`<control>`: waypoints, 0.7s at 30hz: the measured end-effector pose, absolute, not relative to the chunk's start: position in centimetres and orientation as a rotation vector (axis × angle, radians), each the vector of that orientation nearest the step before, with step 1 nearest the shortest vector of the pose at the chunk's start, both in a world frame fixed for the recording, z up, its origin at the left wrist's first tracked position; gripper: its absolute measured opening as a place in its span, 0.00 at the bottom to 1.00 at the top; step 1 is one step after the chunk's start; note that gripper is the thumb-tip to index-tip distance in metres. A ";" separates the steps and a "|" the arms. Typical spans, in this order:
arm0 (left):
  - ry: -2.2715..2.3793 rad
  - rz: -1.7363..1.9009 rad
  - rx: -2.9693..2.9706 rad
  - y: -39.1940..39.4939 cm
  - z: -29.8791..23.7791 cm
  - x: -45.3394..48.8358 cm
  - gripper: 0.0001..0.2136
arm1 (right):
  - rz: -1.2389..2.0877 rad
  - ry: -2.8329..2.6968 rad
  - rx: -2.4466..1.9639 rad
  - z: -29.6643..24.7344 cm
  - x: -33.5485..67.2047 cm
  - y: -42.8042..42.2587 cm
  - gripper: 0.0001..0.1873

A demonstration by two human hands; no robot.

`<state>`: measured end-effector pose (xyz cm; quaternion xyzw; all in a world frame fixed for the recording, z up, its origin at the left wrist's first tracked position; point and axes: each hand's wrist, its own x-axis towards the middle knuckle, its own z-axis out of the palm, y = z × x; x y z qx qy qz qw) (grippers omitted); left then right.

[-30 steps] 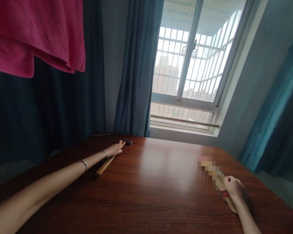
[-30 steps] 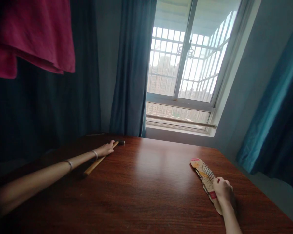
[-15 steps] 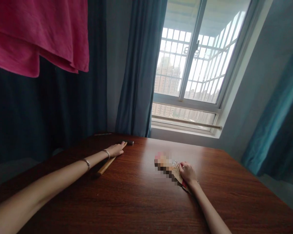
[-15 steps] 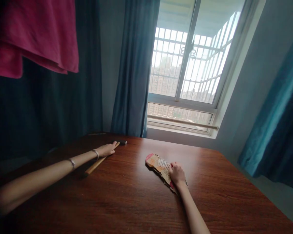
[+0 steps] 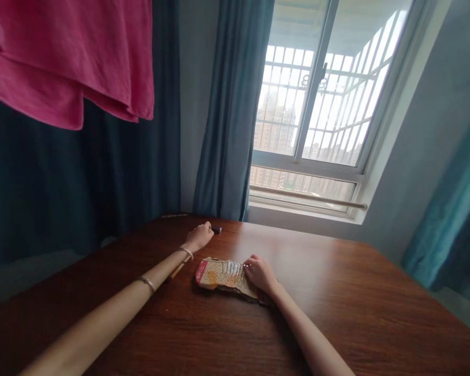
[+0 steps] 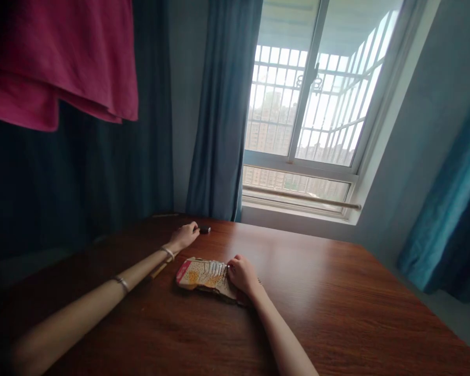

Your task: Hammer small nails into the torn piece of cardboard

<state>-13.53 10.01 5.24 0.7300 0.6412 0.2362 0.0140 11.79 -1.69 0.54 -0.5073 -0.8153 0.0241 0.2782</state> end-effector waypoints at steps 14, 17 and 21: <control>1.108 0.693 1.911 4.6 1.5 -10.7 0.12 | 0.140 -2.116 -1.245 1.2 12.0 -1.8 0.08; 1.005 0.602 2.011 3.6 2.5 -11.6 0.11 | 0.214 -2.061 -1.246 0.8 12.1 -1.6 0.08; 0.921 0.479 2.054 2.3 4.1 -12.4 0.13 | 0.368 -2.040 -1.216 0.3 12.8 -1.0 0.09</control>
